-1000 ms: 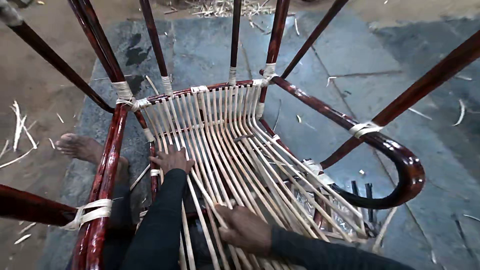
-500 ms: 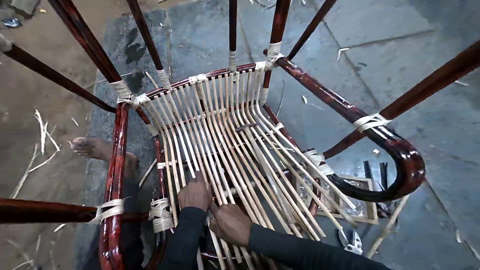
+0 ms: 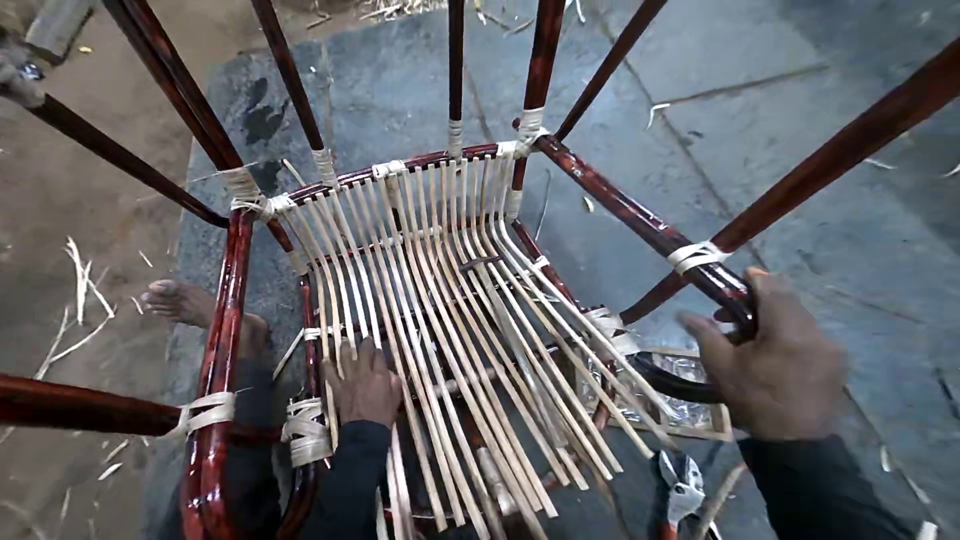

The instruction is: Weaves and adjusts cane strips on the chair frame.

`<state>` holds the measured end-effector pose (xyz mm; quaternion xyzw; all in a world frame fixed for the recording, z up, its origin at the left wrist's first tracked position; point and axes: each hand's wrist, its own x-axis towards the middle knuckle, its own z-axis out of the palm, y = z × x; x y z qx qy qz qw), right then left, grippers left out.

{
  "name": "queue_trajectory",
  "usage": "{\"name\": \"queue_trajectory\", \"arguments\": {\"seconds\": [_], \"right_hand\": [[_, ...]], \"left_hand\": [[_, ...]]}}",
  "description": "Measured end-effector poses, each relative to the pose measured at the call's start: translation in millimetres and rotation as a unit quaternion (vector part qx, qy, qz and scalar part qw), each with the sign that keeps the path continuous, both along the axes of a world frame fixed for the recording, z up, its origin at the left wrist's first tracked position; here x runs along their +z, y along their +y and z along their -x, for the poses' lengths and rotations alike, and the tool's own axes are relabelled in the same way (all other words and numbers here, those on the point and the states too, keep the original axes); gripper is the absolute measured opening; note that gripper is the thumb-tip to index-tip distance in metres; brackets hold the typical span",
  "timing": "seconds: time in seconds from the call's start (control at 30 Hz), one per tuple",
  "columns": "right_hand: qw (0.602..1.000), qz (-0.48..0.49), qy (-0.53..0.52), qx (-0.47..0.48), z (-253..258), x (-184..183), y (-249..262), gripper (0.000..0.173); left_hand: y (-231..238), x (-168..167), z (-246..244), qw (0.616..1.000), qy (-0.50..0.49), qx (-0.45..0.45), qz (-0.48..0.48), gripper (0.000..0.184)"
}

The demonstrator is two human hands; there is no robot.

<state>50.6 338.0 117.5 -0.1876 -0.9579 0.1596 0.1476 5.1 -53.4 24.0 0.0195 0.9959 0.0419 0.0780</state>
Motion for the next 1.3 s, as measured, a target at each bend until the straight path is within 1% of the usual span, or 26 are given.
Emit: {"name": "queue_trajectory", "arguments": {"seconds": [0.07, 0.17, 0.23, 0.3, 0.33, 0.47, 0.57, 0.67, 0.73, 0.83, 0.87, 0.93, 1.0, 1.07, 1.1, 1.13, 1.17, 1.2, 1.23, 1.27, 1.3], "right_hand": [[0.999, -0.002, 0.02, 0.043, 3.4, -6.5, 10.4, 0.059], [0.994, 0.005, 0.054, 0.09, 5.2, -10.7, 17.9, 0.055], [0.992, 0.008, 0.079, 0.097, 7.0, -9.0, 19.4, 0.054], [0.991, 0.015, 0.092, 0.097, 11.0, -9.1, 20.2, 0.054], [0.991, 0.019, 0.094, 0.094, 13.7, -8.5, 20.8, 0.055], [0.99, 0.029, 0.106, 0.086, 11.9, -13.4, 24.3, 0.053], [0.99, 0.028, 0.109, 0.082, -1.1, -14.6, 26.1, 0.053], [0.993, 0.033, 0.093, 0.058, -15.1, -10.2, 30.9, 0.056], [0.993, 0.027, 0.106, 0.052, -19.4, -9.4, 31.8, 0.057], [0.989, 0.019, 0.122, 0.076, -17.6, -3.6, 28.9, 0.06], [0.987, 0.029, 0.127, 0.092, -16.5, -0.5, 26.3, 0.062], [0.981, 0.084, 0.139, 0.105, -15.4, 5.0, 21.8, 0.064], [0.967, 0.172, 0.171, 0.076, -21.6, 1.9, 26.4, 0.058], [0.945, 0.255, 0.206, -0.017, -35.0, -11.9, 35.5, 0.052], [0.938, 0.275, 0.194, -0.081, -43.3, -22.3, 36.9, 0.049], [0.944, 0.273, 0.136, -0.126, -54.6, -35.9, 38.5, 0.043], [0.954, 0.261, 0.045, -0.137, -67.1, -55.0, 42.3, 0.033], [0.96, 0.245, -0.051, -0.124, -77.3, -77.2, 45.7, 0.025], [0.962, 0.224, -0.131, -0.085, -86.4, -100.9, 48.0, 0.024], [0.965, 0.204, -0.163, -0.03, -95.1, -130.6, 48.3, 0.028], [0.967, 0.197, -0.161, 0.027, -103.0, -164.0, 47.5, 0.03]], "left_hand": [[-0.2, -0.6, -1.2, 1.0, 0.014, 0.014, -0.013, 0.038], [1.2, 4.6, 2.1, 0.999, -0.035, 0.042, 0.008, 0.037], [2.6, 4.2, 5.4, 0.997, -0.057, 0.039, 0.029, 0.041], [7.0, 5.7, 6.9, 0.991, -0.112, 0.046, 0.053, 0.049], [10.3, 4.8, 7.7, 0.989, -0.126, 0.049, 0.056, 0.05], [12.6, -4.5, -0.7, 0.994, -0.096, 0.055, 0.02, 0.044], [13.7, -8.8, -8.3, 0.997, -0.069, 0.045, 0.009, 0.042], [21.1, -11.7, -15.5, 0.996, -0.076, 0.038, 0.017, 0.043], [24.5, -14.8, -19.3, 0.997, -0.068, 0.042, -0.001, 0.041], [25.5, -14.9, -21.7, 0.995, -0.076, 0.055, -0.023, 0.041], [23.3, -14.8, -23.4, 0.995, -0.073, 0.058, -0.029, 0.041], [17.2, -11.8, -26.8, 0.994, -0.078, 0.06, -0.051, 0.043], [17.5, -14.9, -29.6, 0.993, -0.064, 0.051, -0.085, 0.045], [19.1, -24.1, -32.2, 0.992, -0.042, 0.049, -0.11, 0.046], [19.0, -28.0, -33.6, 0.992, -0.031, 0.05, -0.114, 0.046], [19.2, -30.6, -34.1, 0.992, -0.03, 0.055, -0.112, 0.046], [19.6, -31.3, -34.1, 0.992, -0.027, 0.058, -0.109, 0.045], [20.4, -30.6, -33.8, 0.992, -0.027, 0.059, -0.106, 0.045], [21.5, -28.9, -33.1, 0.993, -0.033, 0.062, -0.1, 0.045], [21.8, -27.1, -31.6, 0.993, -0.039, 0.066, -0.094, 0.045], [21.4, -25.5, -30.2, 0.992, -0.046, 0.073, -0.088, 0.046]]}}
